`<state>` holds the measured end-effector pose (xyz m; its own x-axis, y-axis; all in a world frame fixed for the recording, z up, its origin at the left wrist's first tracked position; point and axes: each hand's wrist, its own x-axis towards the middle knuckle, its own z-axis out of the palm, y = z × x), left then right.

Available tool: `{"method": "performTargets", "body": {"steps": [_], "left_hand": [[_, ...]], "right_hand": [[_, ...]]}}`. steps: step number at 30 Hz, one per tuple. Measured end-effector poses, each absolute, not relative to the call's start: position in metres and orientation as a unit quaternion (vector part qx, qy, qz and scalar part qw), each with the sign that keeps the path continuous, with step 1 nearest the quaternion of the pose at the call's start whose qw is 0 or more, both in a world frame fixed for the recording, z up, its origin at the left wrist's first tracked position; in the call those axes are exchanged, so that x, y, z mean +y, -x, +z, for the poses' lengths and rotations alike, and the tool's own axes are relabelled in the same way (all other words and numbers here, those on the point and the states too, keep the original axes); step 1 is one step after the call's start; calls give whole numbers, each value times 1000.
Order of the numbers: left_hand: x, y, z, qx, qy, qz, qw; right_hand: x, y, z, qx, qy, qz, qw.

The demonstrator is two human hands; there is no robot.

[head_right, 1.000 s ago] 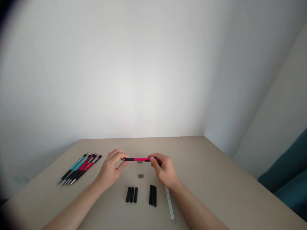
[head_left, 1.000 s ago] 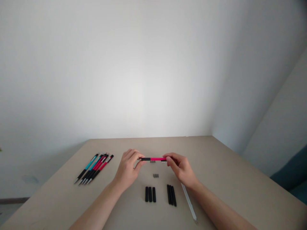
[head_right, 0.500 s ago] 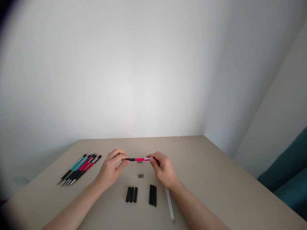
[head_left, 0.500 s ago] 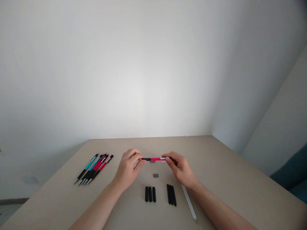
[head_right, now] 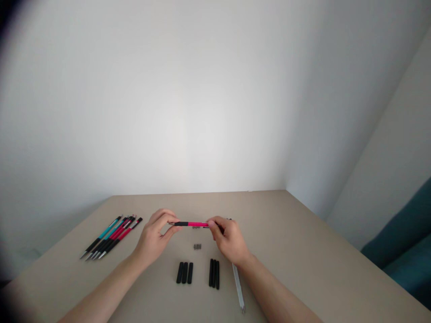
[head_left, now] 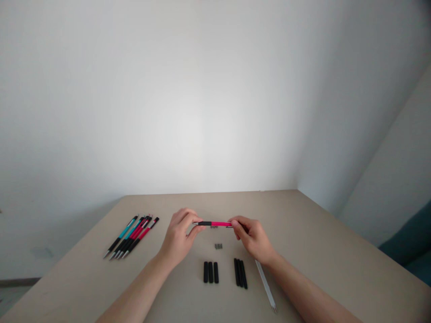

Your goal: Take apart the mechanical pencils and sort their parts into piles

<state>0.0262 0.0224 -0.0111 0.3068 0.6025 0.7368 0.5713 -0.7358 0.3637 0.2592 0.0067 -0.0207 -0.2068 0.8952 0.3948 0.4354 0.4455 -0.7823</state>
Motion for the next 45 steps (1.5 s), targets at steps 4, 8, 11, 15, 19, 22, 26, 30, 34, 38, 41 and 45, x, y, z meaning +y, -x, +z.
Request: {"method": "performTargets", "body": {"steps": [4, 8, 11, 15, 19, 22, 26, 30, 34, 38, 41, 45], "left_hand": [[21, -28, -9, 348, -796, 493, 51], [20, -28, -11, 372, -775, 498, 112], [22, -27, -13, 421, -761, 482, 104], [23, -27, -12, 445, -775, 446, 49], [21, -30, -11, 450, -783, 427, 38], [20, -32, -13, 473, -770, 424, 59], [17, -31, -9, 477, -760, 433, 91], [15, -31, -4, 444, -783, 425, 97], [18, -32, -7, 453, -787, 413, 72], [18, -32, -8, 453, -783, 412, 108], [15, -31, -4, 446, -772, 430, 144], [15, -30, -3, 434, -778, 435, 132]], "right_hand": [[7, -259, -20, -725, 464, 260, 437], [8, -260, -20, -713, 474, 248, 453], [7, -261, -21, -715, 472, 249, 452], [7, -261, -21, -722, 468, 241, 449], [8, -261, -22, -729, 466, 231, 445], [9, -261, -23, -730, 465, 227, 446], [9, -262, -23, -730, 465, 222, 449], [9, -263, -22, -722, 470, 216, 459], [9, -264, -22, -721, 472, 213, 461], [9, -263, -22, -721, 472, 216, 459], [9, -263, -22, -720, 472, 216, 460], [9, -263, -23, -718, 477, 217, 459]]}}
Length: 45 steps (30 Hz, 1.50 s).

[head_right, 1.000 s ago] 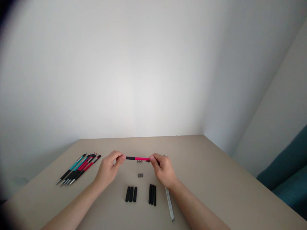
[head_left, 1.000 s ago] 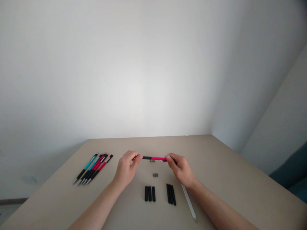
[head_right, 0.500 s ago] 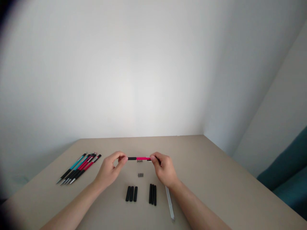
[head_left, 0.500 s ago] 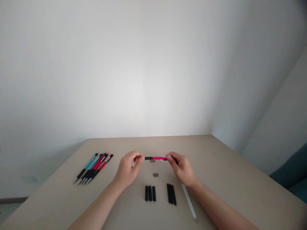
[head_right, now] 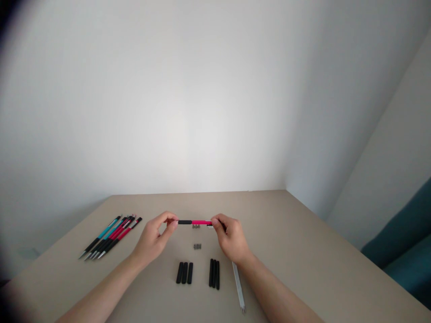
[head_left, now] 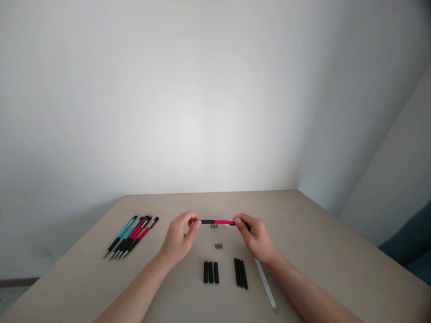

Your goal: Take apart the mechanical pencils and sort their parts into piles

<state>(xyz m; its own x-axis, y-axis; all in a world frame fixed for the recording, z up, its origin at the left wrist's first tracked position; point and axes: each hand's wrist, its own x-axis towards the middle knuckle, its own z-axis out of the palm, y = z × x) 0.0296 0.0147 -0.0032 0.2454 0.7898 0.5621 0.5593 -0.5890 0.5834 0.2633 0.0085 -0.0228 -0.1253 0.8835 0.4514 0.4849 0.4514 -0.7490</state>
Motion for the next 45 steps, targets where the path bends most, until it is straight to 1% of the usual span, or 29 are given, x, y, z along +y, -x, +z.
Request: {"method": "performTargets", "body": {"steps": [4, 10, 17, 22, 26, 32, 36, 45], "left_hand": [[18, -30, -8, 450, -779, 421, 116], [16, -29, -6, 441, -777, 424, 151], [18, -30, -6, 454, -784, 405, 124], [18, -31, -8, 451, -783, 406, 134], [15, -35, -9, 430, -801, 395, 135], [12, -39, -10, 389, -817, 393, 166], [13, -37, -12, 373, -823, 395, 169], [14, -35, -11, 380, -834, 384, 116]], "right_hand": [[9, -263, -23, -718, 477, 220, 457], [9, -263, -21, -717, 477, 225, 456], [8, -263, -22, -723, 475, 217, 453], [4, -264, -13, -760, 463, 191, 415], [1, -260, -6, -813, 422, 156, 370], [0, -256, -4, -856, 388, 152, 306], [0, -257, -2, -853, 399, 141, 304], [-3, -255, 0, -843, 416, 140, 310]]}}
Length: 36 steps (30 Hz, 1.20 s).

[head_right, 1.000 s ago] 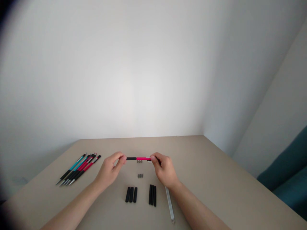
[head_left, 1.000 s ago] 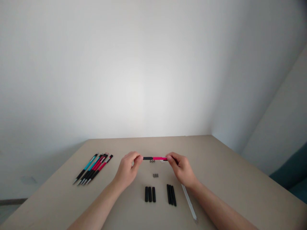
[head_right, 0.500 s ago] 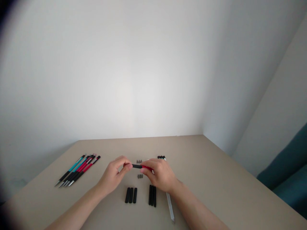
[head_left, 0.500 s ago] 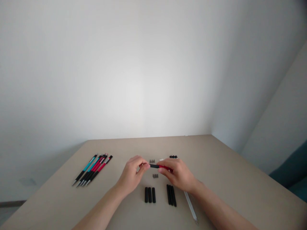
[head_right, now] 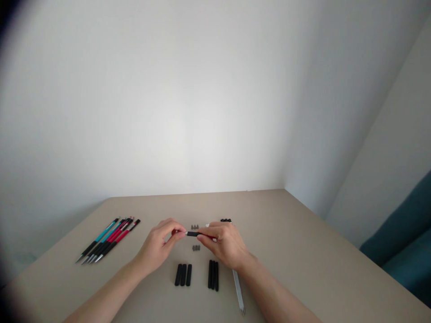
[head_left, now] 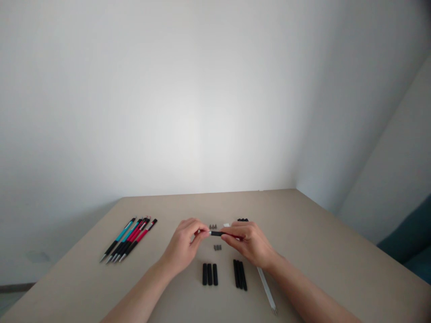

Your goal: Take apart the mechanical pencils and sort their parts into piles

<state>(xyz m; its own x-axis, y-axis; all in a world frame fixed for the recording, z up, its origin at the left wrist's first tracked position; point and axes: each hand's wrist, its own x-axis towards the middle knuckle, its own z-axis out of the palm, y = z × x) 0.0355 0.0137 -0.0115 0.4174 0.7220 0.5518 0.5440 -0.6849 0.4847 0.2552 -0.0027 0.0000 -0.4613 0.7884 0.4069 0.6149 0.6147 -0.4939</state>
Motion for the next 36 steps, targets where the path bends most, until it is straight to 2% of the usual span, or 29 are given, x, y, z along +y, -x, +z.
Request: {"method": "performTargets", "body": {"steps": [13, 23, 31, 36], "left_hand": [[7, -37, 0, 365, -879, 301, 60], [5, -49, -13, 435, -801, 351, 214], [7, -41, -7, 400, -833, 356, 139], [8, -40, -9, 419, -827, 343, 150]], "right_hand": [[-4, -252, 0, -845, 407, 142, 316], [-9, -251, 3, -850, 405, 126, 313], [-5, -253, -3, -832, 423, 139, 332], [-5, -253, -2, -830, 420, 142, 337]]}}
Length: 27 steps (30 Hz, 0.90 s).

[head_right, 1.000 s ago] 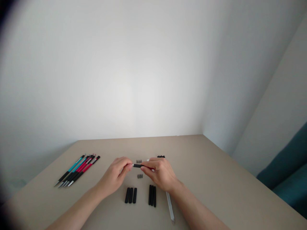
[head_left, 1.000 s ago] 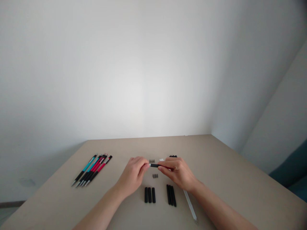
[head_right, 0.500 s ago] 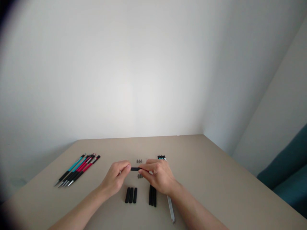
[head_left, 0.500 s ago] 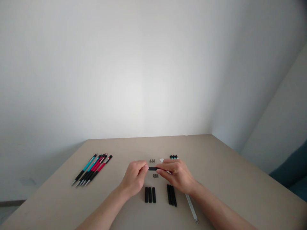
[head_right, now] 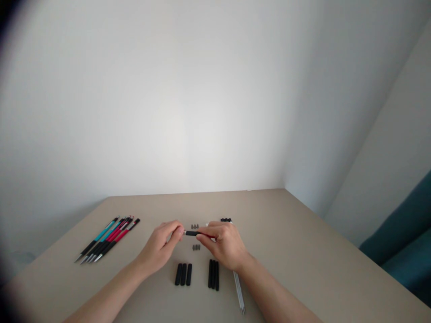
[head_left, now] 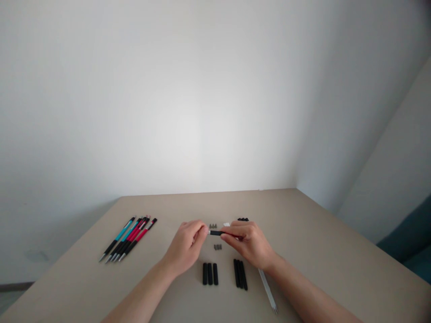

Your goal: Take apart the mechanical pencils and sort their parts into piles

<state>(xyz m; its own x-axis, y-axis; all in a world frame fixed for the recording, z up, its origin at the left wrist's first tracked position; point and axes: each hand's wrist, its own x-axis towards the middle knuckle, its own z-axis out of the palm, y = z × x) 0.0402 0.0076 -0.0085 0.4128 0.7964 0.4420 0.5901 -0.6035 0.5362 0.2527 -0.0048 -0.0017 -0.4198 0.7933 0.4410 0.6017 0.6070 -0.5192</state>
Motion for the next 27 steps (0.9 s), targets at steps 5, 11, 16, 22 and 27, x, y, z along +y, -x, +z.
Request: {"method": "performTargets", "body": {"steps": [5, 11, 16, 22, 27], "left_hand": [[6, -39, -5, 392, -846, 334, 137], [7, -37, -6, 393, -843, 334, 154], [7, -36, -6, 385, -847, 335, 148], [11, -35, -10, 394, -835, 352, 157], [15, -33, -14, 424, -818, 356, 157]], "right_hand": [[-5, -252, -2, -829, 419, 144, 342], [-4, -252, -3, -829, 415, 146, 346], [-5, -251, -2, -832, 420, 142, 333], [-4, -252, -4, -833, 417, 140, 337], [-3, -255, -5, -825, 434, 130, 338]]}}
